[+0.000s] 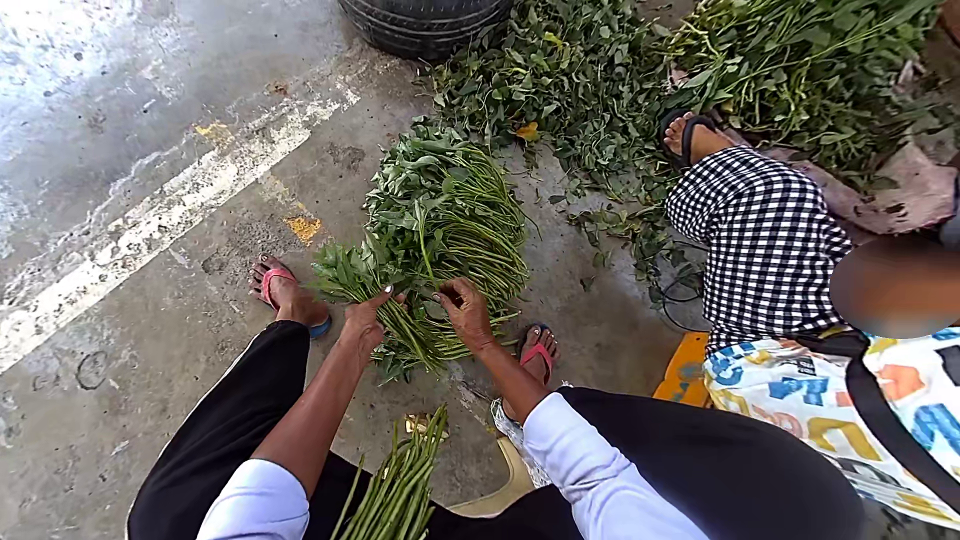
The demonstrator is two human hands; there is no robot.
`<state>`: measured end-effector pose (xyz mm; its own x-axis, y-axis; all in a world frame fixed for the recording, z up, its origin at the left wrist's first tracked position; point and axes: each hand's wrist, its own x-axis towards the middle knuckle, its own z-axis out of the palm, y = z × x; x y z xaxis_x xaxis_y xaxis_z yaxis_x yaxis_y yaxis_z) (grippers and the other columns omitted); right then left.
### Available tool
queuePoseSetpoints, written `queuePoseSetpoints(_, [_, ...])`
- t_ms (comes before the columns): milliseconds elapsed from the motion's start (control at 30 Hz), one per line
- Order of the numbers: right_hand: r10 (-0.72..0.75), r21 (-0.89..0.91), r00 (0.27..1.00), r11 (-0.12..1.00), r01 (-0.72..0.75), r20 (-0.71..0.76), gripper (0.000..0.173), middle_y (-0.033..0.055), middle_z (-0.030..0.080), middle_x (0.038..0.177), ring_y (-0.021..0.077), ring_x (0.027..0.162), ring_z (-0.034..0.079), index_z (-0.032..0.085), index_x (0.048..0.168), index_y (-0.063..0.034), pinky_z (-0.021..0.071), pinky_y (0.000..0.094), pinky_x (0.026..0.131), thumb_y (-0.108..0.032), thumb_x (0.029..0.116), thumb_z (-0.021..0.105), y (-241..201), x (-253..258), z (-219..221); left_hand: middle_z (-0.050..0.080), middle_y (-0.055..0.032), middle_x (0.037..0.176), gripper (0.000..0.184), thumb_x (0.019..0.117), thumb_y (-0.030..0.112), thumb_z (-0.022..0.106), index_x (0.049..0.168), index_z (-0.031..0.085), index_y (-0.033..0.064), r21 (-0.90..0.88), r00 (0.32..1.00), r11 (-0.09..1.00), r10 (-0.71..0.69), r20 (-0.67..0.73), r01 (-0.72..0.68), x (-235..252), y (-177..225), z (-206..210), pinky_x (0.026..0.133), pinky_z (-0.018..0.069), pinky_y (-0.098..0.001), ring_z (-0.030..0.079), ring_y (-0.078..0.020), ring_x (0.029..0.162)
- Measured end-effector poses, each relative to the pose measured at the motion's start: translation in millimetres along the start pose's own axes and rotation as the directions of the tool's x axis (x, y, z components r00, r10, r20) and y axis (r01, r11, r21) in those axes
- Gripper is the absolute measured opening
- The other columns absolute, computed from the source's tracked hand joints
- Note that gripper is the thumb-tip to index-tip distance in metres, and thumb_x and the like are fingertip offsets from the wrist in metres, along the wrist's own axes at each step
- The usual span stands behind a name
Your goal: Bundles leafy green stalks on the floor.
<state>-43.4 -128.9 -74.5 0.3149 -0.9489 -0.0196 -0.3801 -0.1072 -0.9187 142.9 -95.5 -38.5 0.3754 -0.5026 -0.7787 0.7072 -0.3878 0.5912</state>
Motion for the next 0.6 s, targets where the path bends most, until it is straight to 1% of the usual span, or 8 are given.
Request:
queuePoseSetpoints(67, [0.000, -0.057, 0.973, 0.998, 0.014, 0.231, 0.020, 0.0190, 0.070, 0.103, 0.0264, 0.091, 0.069, 0.073, 0.108, 0.0034, 0.0575, 0.0412, 0.087, -0.011, 0.0947, 0.072, 1, 4, -4, 0.068, -0.0221, 0.112, 0.043, 0.0949, -0.001, 0.066, 0.134, 0.050, -0.0025, -0.002, 0.998, 1.000, 0.009, 0.060, -0.009, 1, -3, 1, 0.081, 0.0619, -0.0462, 0.072, -0.0325, 0.095])
queuePoseSetpoints(133, [0.029, -0.075, 0.885, 0.997, 0.007, 0.465, 0.022, 0.0183, 0.072, 0.107, 0.0257, 0.099, 0.069, 0.075, 0.111, 0.0020, 0.0545, 0.0404, 0.095, -0.014, 0.0971, 0.070, 3, 9, -8, 0.068, -0.0213, 0.115, 0.048, 0.0935, -0.004, 0.066, 0.137, 0.046, -0.0016, 0.031, 0.995, 0.999, 0.007, 0.100, -0.010, 2, -5, 2, 0.083, 0.0613, -0.0441, 0.072, -0.0305, 0.099])
queuePoseSetpoints(200, [0.025, -0.074, 0.814, 0.997, 0.022, 0.580, 0.025, 0.0173, 0.072, 0.111, 0.0242, 0.102, 0.067, 0.076, 0.113, 0.0005, 0.0525, 0.0387, 0.096, -0.019, 0.0994, 0.067, 5, 17, -14, 0.068, -0.0217, 0.108, 0.045, 0.0921, -0.009, 0.065, 0.133, 0.047, -0.0038, 0.059, 0.994, 0.998, 0.003, 0.105, -0.009, 2, -8, 2, 0.079, 0.0621, -0.0431, 0.072, -0.0298, 0.090])
queuePoseSetpoints(267, [0.004, -0.125, 0.855, 0.990, 0.072, 0.519, 0.028, 0.0169, 0.070, 0.118, 0.0277, 0.114, 0.065, 0.076, 0.116, -0.0028, 0.0495, 0.0448, 0.104, -0.024, 0.0997, 0.068, 12, 33, -25, 0.069, -0.0208, 0.098, 0.038, 0.0927, -0.010, 0.063, 0.128, 0.050, -0.0053, 0.057, 0.995, 0.998, -0.010, 0.103, 0.004, 4, -8, 1, 0.075, 0.0632, -0.0430, 0.072, -0.0293, 0.081])
queuePoseSetpoints(333, [-0.008, -0.271, 0.957, 0.958, 0.089, 0.289, 0.034, 0.0186, 0.065, 0.132, 0.0343, 0.128, 0.059, 0.071, 0.126, -0.0048, 0.0461, 0.0528, 0.109, -0.024, 0.0983, 0.070, 26, 61, -40, 0.069, -0.0200, 0.095, 0.034, 0.0932, -0.009, 0.063, 0.126, 0.053, -0.0057, 0.045, 0.994, 0.999, -0.019, 0.107, 0.014, 4, -6, 0, 0.074, 0.0638, -0.0434, 0.073, -0.0290, 0.078])
queuePoseSetpoints(400, [0.071, -0.452, 0.989, 0.892, -0.005, 0.128, 0.048, 0.0223, 0.056, 0.145, 0.0407, 0.137, 0.051, 0.059, 0.141, -0.0022, 0.0416, 0.0599, 0.111, -0.020, 0.0973, 0.070, 38, 95, -59, 0.069, -0.0197, 0.094, 0.030, 0.0935, -0.009, 0.063, 0.122, 0.055, -0.0058, 0.040, 0.993, 0.999, -0.028, 0.119, 0.023, 2, -5, 0, 0.074, 0.0637, -0.0436, 0.073, -0.0291, 0.078])
queuePoseSetpoints(533, [0.258, -0.642, 0.952, 0.761, -0.096, 0.164, 0.065, 0.0237, 0.045, 0.156, 0.0434, 0.147, 0.039, 0.041, 0.156, -0.0039, 0.0336, 0.0668, 0.114, -0.016, 0.0982, 0.068, 55, 135, -79, 0.068, -0.0235, 0.104, 0.031, 0.0968, -0.006, 0.059, 0.126, 0.049, -0.0054, 0.047, 0.985, 0.997, -0.061, 0.163, 0.054, 0, -7, 2, 0.079, 0.0636, -0.0470, 0.074, -0.0346, 0.090])
queuePoseSetpoints(600, [0.252, -0.694, 0.948, 0.718, -0.048, 0.195, 0.057, 0.0260, 0.050, 0.150, 0.0466, 0.144, 0.041, 0.048, 0.151, -0.0030, 0.0331, 0.0704, 0.111, -0.012, 0.0984, 0.066, 62, 137, -79, 0.066, -0.0256, 0.113, 0.037, 0.0977, -0.004, 0.059, 0.132, 0.046, -0.0054, 0.039, 0.978, 0.995, -0.100, 0.182, 0.094, -2, -10, 3, 0.084, 0.0628, -0.0491, 0.072, -0.0372, 0.098])
